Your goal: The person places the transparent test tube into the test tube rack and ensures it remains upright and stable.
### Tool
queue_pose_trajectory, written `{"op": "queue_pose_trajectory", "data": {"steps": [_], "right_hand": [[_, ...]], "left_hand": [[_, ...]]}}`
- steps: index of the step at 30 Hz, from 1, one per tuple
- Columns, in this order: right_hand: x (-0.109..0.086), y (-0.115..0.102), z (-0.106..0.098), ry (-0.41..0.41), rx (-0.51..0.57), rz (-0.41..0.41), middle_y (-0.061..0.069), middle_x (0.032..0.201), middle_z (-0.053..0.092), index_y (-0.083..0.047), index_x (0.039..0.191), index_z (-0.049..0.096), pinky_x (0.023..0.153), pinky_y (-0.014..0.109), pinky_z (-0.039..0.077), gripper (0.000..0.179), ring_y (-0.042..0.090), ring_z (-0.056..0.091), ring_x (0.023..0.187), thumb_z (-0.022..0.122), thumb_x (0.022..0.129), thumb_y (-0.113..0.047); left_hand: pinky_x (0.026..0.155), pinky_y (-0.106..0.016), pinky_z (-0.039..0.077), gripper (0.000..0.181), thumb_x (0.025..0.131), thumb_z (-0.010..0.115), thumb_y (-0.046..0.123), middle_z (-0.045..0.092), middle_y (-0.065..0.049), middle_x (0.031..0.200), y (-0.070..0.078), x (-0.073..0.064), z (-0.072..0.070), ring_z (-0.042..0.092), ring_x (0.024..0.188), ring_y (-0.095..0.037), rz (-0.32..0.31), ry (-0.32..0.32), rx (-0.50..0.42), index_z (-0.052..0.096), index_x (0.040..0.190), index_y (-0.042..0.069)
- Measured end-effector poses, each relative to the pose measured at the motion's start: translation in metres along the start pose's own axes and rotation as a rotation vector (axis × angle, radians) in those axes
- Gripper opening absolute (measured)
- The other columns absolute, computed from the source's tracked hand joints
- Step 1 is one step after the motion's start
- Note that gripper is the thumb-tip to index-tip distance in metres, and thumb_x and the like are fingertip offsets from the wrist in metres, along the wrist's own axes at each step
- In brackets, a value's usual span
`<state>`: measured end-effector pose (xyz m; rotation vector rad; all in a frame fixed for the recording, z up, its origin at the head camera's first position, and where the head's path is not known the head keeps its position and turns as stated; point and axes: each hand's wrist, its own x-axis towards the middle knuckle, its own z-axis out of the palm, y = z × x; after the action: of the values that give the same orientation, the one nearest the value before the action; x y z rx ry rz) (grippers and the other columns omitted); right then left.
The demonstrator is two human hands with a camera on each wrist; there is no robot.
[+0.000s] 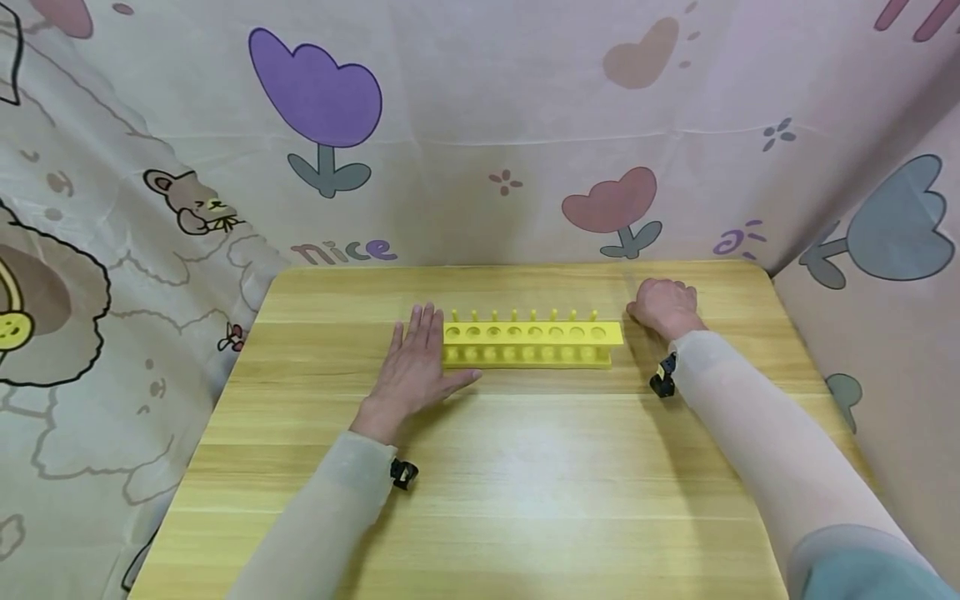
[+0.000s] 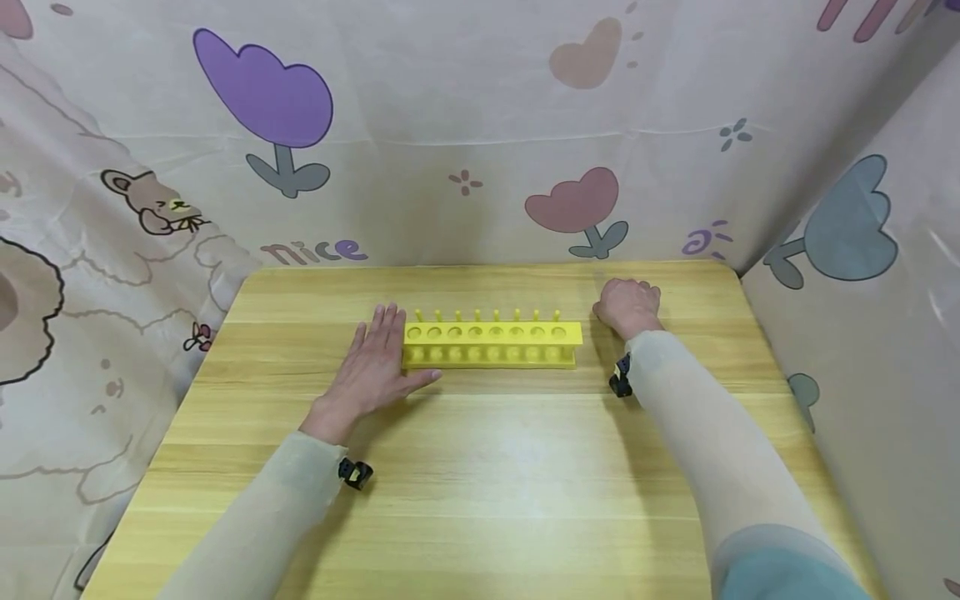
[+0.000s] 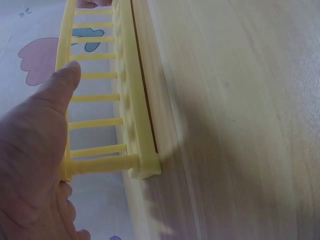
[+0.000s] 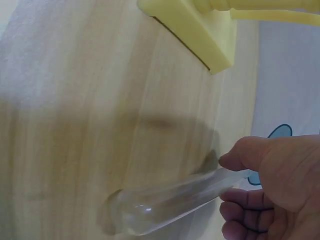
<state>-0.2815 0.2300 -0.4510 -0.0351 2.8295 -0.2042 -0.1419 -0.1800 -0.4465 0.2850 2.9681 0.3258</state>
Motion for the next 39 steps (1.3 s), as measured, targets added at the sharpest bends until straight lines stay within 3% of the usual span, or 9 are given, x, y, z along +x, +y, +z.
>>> {"op": "queue_pose_trajectory", "data": {"steps": [7,11,18,22,28,32,35,39], "right_hand": [[-0.001,0.0,-0.004,-0.062,0.016,0.023,0.034,0.122,0.067,0.004,0.111,0.067,0.109,0.068,0.037,0.037,0.049,0.057,0.111,0.056,0.099,-0.03],[0.0,0.001,-0.004,-0.057,0.062,0.037,0.033,0.119,0.067,0.002,0.103,0.065,0.11,0.071,0.036,0.031,0.05,0.059,0.11,0.057,0.096,-0.027],[-0.004,0.003,-0.003,-0.007,0.125,0.032,0.017,0.085,0.063,-0.005,0.085,0.058,0.091,0.061,0.049,0.029,0.036,0.06,0.083,0.057,0.098,-0.031],[-0.008,0.001,-0.01,0.047,0.142,0.014,0.014,0.082,0.065,-0.005,0.086,0.06,0.084,0.057,0.051,0.036,0.035,0.063,0.08,0.059,0.101,-0.037],[-0.017,-0.006,-0.028,0.14,0.132,-0.011,0.015,0.085,0.068,-0.005,0.083,0.06,0.09,0.06,0.051,0.041,0.04,0.066,0.089,0.064,0.1,-0.043],[-0.023,-0.01,-0.037,0.243,0.139,-0.057,0.018,0.085,0.065,0.0,0.094,0.058,0.084,0.06,0.051,0.038,0.041,0.064,0.083,0.061,0.098,-0.038],[-0.028,-0.012,-0.039,0.346,0.161,-0.113,0.014,0.074,0.056,-0.001,0.092,0.052,0.077,0.059,0.049,0.029,0.039,0.058,0.072,0.057,0.095,-0.03],[-0.036,-0.013,-0.035,0.456,0.225,-0.18,0.013,0.07,0.055,-0.003,0.089,0.052,0.082,0.061,0.045,0.021,0.039,0.057,0.07,0.056,0.094,-0.022]], "left_hand": [[0.134,-0.055,-0.001,0.122,0.094,0.049,0.083,-0.012,-0.015,0.176,0.002,0.001,0.0,-0.012,0.164,-0.031,0.002,-0.006,0.018,-0.005,0.168,0.003],[0.134,-0.054,-0.003,0.122,0.093,0.049,0.083,-0.013,-0.014,0.176,0.002,0.002,0.0,-0.014,0.163,-0.029,0.001,-0.013,0.018,-0.006,0.168,0.004],[0.134,-0.054,-0.002,0.122,0.093,0.049,0.083,-0.011,-0.016,0.176,0.002,0.002,0.0,-0.012,0.164,-0.03,0.002,-0.01,0.014,-0.003,0.168,0.002],[0.134,-0.053,-0.002,0.122,0.093,0.05,0.083,-0.01,-0.016,0.176,0.002,0.002,0.0,-0.011,0.164,-0.031,0.0,-0.007,0.008,0.001,0.168,0.001],[0.134,-0.053,-0.003,0.122,0.093,0.052,0.082,-0.011,-0.016,0.176,0.001,0.002,0.0,-0.011,0.164,-0.03,-0.003,-0.005,-0.003,0.002,0.168,0.0],[0.134,-0.053,-0.003,0.121,0.093,0.052,0.081,-0.011,-0.016,0.176,0.001,0.002,0.001,-0.011,0.164,-0.031,-0.001,-0.004,-0.003,0.002,0.168,0.0],[0.134,-0.053,-0.003,0.122,0.093,0.051,0.082,-0.011,-0.016,0.176,0.001,0.002,0.001,-0.011,0.164,-0.031,0.001,-0.007,-0.002,0.002,0.168,0.0],[0.134,-0.053,-0.003,0.122,0.093,0.051,0.082,-0.012,-0.016,0.176,0.001,0.002,0.001,-0.012,0.164,-0.031,0.006,-0.009,-0.007,0.0,0.168,0.0]]}}
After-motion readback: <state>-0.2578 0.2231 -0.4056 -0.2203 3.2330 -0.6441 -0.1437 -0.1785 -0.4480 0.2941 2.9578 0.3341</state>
